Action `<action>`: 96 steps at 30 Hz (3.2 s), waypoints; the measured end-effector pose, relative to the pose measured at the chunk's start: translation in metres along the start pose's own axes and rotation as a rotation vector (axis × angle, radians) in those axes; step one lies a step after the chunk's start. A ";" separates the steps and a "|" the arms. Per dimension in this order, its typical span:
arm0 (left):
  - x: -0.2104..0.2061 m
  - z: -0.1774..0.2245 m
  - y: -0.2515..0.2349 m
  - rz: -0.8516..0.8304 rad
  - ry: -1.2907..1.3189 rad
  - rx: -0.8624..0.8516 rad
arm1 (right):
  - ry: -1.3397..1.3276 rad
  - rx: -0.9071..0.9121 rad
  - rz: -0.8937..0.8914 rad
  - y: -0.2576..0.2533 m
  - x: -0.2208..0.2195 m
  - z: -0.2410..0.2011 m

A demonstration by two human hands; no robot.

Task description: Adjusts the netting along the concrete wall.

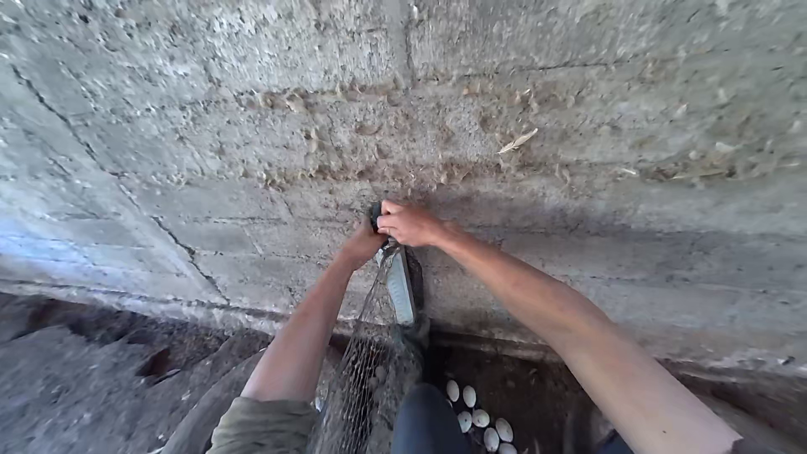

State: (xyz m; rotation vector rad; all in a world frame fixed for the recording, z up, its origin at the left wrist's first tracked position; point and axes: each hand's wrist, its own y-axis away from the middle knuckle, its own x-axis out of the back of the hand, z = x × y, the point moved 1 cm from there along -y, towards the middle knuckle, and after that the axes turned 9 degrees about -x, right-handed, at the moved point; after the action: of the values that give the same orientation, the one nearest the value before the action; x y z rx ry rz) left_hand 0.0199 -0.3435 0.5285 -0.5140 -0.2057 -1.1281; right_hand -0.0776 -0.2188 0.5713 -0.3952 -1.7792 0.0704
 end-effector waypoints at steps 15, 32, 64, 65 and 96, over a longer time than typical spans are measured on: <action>0.010 0.004 0.005 -0.150 -0.293 -0.068 | 0.234 0.184 -0.147 -0.032 0.013 0.012; 0.005 -0.013 0.018 -0.109 -0.276 -0.143 | -0.011 -0.102 -0.200 -0.036 0.018 0.025; 0.003 -0.021 0.021 0.092 -0.186 -0.114 | -0.114 -0.345 0.024 -0.006 -0.024 0.003; 0.004 -0.021 0.021 0.089 -0.187 -0.116 | -0.032 -0.285 0.021 -0.006 -0.024 0.002; -0.004 -0.009 0.019 0.038 -0.994 -0.118 | -0.081 -0.011 -0.117 -0.053 -0.034 0.036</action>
State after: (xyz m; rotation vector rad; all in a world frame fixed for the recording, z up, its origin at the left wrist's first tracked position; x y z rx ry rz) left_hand 0.0345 -0.3388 0.5133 -1.1532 -0.9861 -0.7673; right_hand -0.1173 -0.2726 0.5445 -0.2989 -1.8798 -0.0060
